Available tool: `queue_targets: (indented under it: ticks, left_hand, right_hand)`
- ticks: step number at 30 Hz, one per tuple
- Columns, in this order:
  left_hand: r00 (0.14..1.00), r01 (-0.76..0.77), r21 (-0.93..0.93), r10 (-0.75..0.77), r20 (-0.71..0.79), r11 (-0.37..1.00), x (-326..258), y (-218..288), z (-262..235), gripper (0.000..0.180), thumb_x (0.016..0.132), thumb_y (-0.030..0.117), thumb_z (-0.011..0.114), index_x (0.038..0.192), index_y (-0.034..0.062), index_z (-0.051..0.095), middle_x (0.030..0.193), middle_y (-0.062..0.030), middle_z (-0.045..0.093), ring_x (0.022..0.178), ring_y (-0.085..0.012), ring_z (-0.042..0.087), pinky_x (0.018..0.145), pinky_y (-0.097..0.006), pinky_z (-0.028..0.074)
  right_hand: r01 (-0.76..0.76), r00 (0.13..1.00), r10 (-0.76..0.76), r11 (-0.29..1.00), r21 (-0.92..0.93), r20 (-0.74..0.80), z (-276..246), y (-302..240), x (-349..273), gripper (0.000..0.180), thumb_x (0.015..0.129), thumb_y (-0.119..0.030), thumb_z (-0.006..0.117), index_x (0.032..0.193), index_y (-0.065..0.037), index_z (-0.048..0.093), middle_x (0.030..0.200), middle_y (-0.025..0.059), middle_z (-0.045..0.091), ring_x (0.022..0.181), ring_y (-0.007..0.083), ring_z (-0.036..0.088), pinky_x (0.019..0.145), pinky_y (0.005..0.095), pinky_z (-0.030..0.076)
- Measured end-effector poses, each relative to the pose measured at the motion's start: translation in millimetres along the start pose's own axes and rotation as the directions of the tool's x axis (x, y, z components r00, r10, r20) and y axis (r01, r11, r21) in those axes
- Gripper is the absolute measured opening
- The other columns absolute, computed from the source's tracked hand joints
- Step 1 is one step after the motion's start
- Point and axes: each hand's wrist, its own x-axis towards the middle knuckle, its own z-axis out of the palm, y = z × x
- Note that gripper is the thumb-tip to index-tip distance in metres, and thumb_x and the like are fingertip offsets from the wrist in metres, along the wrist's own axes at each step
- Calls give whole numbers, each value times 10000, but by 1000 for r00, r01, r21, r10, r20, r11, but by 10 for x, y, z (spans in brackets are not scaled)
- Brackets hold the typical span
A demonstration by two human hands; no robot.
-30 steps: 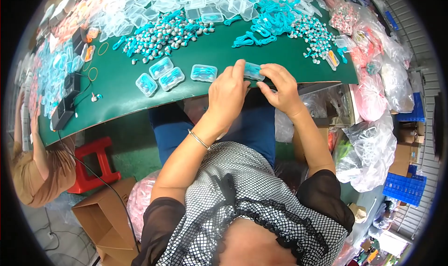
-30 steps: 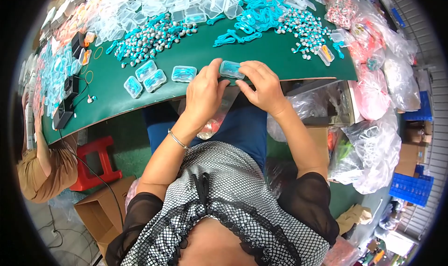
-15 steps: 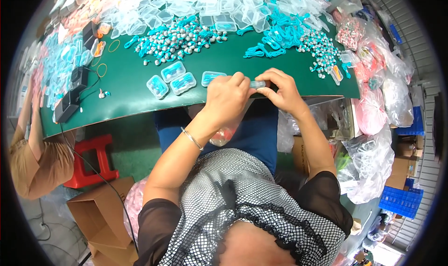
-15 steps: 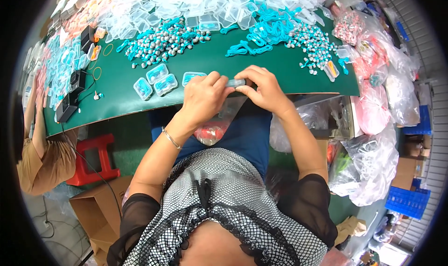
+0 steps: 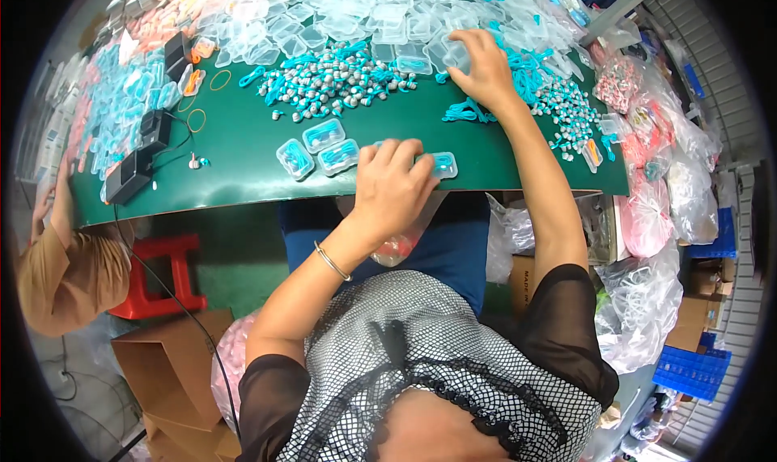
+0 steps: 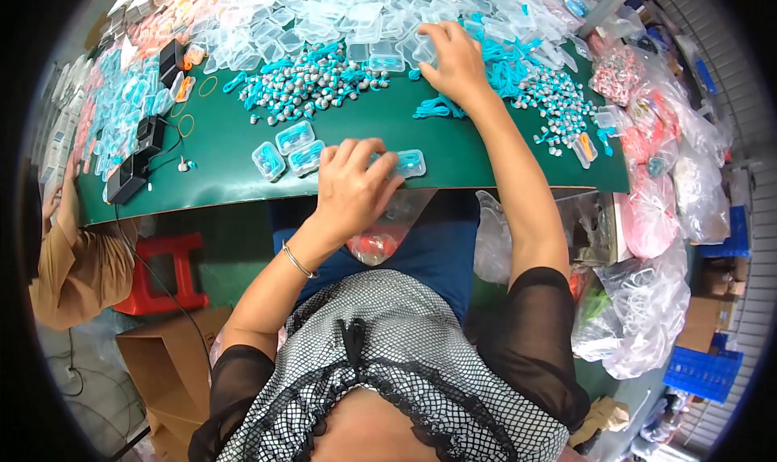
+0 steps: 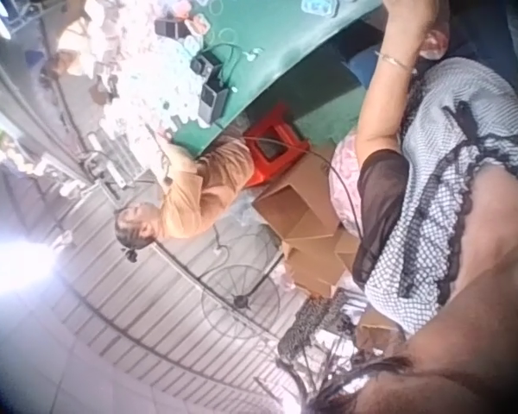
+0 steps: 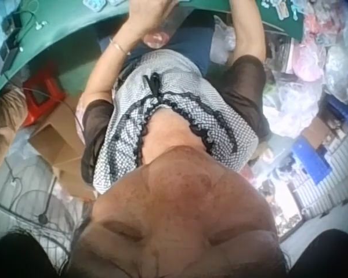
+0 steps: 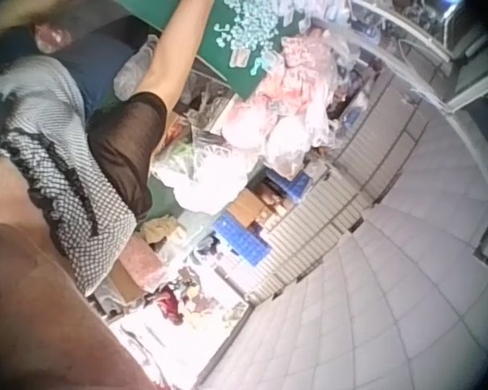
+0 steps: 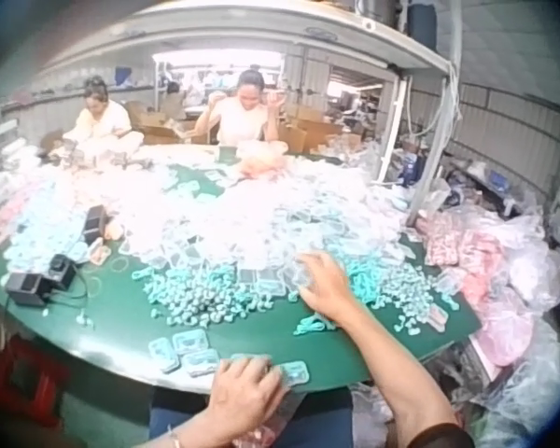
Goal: The recorder is packing small beads and hooks into clear plastic cases at a factory workbench.
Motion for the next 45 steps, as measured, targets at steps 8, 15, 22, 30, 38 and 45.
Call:
queue_targets:
  ticks: [8, 15, 22, 30, 38, 45]
  left_hand:
    - [983, 182, 200, -184, -11, 963, 766, -691, 349, 201, 783, 185, 732, 974, 123, 714, 891, -83, 649, 866, -297, 627, 730, -435, 455]
    - [983, 122, 479, -174, 66, 869, 999, -802, 643, 135, 730, 249, 761, 800, 134, 746, 872, -55, 655, 910, -260, 617, 750, -435, 432]
    - [999, 24, 390, -39, 32, 920, 921, -697, 607, 88, 765, 147, 700, 852, 138, 709, 814, -63, 656, 854, -263, 628, 717, -424, 437]
    - [967, 247, -194, -229, 108, 949, 857, -397, 448, 141, 798, 101, 680, 932, 60, 677, 856, -114, 700, 775, -317, 680, 681, -418, 525]
    - [939, 323, -394, -240, 247, 860, 606, 77, 370, 168, 810, 137, 705, 945, 41, 680, 822, -107, 698, 650, -270, 649, 616, -384, 507]
    - [976, 176, -187, -147, 160, 966, 480, 337, 480, 99, 802, 160, 711, 878, 98, 695, 806, -50, 683, 793, -261, 622, 695, -406, 406]
  right_hand:
    - [-30, 983, 99, 919, 394, -157, -552, -239, -683, 167, 788, 23, 665, 943, -29, 631, 914, 99, 647, 820, 223, 648, 727, 313, 522]
    - [-113, 983, 137, 976, 185, -119, -422, -163, -846, 284, 811, -141, 708, 1086, -97, 655, 1086, 90, 657, 1038, 281, 605, 872, 390, 466]
    - [-101, 982, 123, 983, -156, 145, -255, -142, -443, 412, 834, -307, 717, 1206, -143, 646, 1167, 90, 659, 1082, 285, 607, 945, 453, 408]
    - [-30, 865, -5, 998, -62, -502, -431, 129, -492, 159, 864, -92, 672, 1012, -40, 695, 938, 111, 694, 837, 269, 669, 699, 354, 529]
    - [-475, 827, 454, 880, 20, -330, -600, -350, -1421, 57, 760, -93, 657, 793, -113, 615, 570, 53, 606, 537, 249, 622, 573, 404, 455]
    - [-545, 801, 534, 838, 40, -272, -758, -210, -1570, 58, 813, -166, 671, 823, -128, 628, 623, 40, 623, 598, 273, 621, 646, 421, 439]
